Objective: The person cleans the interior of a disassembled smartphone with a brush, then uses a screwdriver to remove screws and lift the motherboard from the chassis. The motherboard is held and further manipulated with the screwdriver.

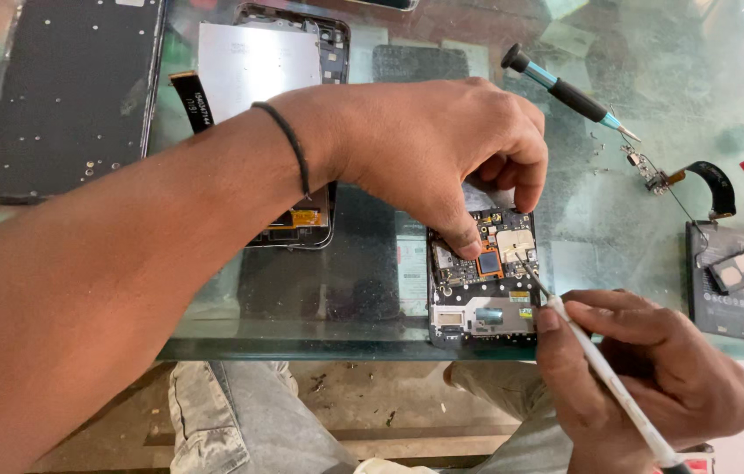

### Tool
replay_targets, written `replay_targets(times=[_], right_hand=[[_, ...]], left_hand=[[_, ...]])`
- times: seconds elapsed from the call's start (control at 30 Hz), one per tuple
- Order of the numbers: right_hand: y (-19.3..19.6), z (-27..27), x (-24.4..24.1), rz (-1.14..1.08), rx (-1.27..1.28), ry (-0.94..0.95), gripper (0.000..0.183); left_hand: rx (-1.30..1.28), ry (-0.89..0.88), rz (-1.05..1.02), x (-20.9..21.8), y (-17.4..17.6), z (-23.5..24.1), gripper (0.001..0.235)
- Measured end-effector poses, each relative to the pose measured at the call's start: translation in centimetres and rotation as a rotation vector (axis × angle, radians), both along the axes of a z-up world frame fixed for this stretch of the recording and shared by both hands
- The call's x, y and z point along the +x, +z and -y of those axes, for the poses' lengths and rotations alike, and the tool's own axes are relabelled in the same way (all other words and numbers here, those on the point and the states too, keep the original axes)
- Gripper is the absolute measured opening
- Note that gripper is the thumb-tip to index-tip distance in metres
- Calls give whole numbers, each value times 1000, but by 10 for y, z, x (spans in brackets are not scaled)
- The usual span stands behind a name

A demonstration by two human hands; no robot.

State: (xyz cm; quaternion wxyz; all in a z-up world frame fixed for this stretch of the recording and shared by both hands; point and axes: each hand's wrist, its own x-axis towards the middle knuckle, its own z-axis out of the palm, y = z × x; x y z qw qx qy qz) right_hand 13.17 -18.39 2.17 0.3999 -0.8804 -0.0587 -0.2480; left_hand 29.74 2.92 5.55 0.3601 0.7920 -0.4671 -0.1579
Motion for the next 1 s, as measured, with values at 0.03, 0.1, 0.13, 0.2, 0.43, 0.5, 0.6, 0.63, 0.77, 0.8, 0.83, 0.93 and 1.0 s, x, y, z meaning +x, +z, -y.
replay_targets(times=[0.03,0.1,0.13,0.2,0.43,0.5,0.6,0.63,0.77,0.8,0.83,0.93,1.0], right_hand=[[-2,1,0,7,-12,-2,18],[-4,0,2,37,-33,32,18],[-3,-1,2,42,-45,40,18],[1,-6,4,37,-68,32,17],[19,-17,12,23,-104,136,19],[18,-17,12,-14,-110,36,18],[13,-15,9,30,-149,61,18],[11,-15,8,39,-156,66,18],[12,-13,8,30,-168,38,18],[13,-13,9,32,-183,69,18],[15,-14,10,34,-199,101,19],[16,-15,13,50,-139,100,16],[16,-15,14,31,-163,93,17]], left_hand=[[-8,-6,3,0,1,1,44],[-21,-10,10,-1,2,1,43],[-19,-9,12,-1,2,1,43],[-14,-8,17,-1,2,1,43],[-1,6,3,-1,0,2,45],[-25,-9,22,-1,1,2,45],[-11,-7,23,-1,0,3,45],[-13,-6,25,-1,0,3,46],[-19,-4,25,-1,0,2,46],[-20,0,21,-1,0,2,46],[-20,-2,31,-1,0,1,46],[-20,-8,40,0,0,2,47],[-16,-2,25,-1,-1,2,46]])
